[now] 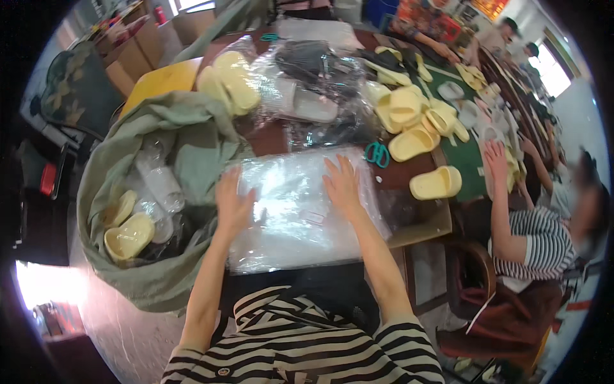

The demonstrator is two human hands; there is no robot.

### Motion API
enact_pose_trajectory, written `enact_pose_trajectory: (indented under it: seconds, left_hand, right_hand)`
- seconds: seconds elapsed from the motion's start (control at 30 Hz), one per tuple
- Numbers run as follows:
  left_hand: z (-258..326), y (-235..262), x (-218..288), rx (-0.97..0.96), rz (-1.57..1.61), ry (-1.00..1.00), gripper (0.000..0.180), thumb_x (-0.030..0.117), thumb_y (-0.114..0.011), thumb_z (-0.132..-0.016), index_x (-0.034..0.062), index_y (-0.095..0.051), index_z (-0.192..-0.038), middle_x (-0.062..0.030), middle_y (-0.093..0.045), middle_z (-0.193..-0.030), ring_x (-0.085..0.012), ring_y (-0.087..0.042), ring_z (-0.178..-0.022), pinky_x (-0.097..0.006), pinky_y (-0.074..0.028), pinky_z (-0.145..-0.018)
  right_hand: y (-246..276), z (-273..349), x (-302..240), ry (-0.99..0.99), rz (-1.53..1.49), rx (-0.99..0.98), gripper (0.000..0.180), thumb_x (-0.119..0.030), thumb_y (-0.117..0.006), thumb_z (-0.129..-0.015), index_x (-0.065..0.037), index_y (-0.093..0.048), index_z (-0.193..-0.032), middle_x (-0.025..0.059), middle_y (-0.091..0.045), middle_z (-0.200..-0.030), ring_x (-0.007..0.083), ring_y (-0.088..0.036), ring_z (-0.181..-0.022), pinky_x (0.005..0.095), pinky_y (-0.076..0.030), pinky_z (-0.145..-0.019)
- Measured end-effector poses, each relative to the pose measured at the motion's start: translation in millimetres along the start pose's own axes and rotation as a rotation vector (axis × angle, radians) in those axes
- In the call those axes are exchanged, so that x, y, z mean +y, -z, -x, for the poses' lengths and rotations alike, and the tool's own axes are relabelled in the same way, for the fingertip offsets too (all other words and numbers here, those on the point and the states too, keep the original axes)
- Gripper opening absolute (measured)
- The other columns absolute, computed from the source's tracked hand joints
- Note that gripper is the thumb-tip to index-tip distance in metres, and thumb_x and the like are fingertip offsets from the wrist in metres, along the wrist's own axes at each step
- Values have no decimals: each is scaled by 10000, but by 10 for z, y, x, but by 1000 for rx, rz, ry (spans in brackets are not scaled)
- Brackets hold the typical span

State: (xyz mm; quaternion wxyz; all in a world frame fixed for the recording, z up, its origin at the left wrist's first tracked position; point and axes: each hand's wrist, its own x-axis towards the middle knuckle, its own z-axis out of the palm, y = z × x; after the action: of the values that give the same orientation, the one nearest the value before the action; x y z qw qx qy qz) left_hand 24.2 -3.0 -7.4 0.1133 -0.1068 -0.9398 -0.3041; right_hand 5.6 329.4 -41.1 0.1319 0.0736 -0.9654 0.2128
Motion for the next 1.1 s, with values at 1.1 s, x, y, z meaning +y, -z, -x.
enact_pose_trajectory:
  seconds: [1.1]
  left_hand:
    - [-161, 117, 180, -167, -139, -3, 593, 277, -657, -887, 51, -497, -1412, -218, -497, -1398, -422, -433, -1306, -550, -379, -1045]
  right_hand:
    - [970, 229, 133, 10, 48, -24, 570, -306, -688, -886, -40, -535, -1366, 238, -572, -1334, 401, -572, -1202, 481, -459, -1020]
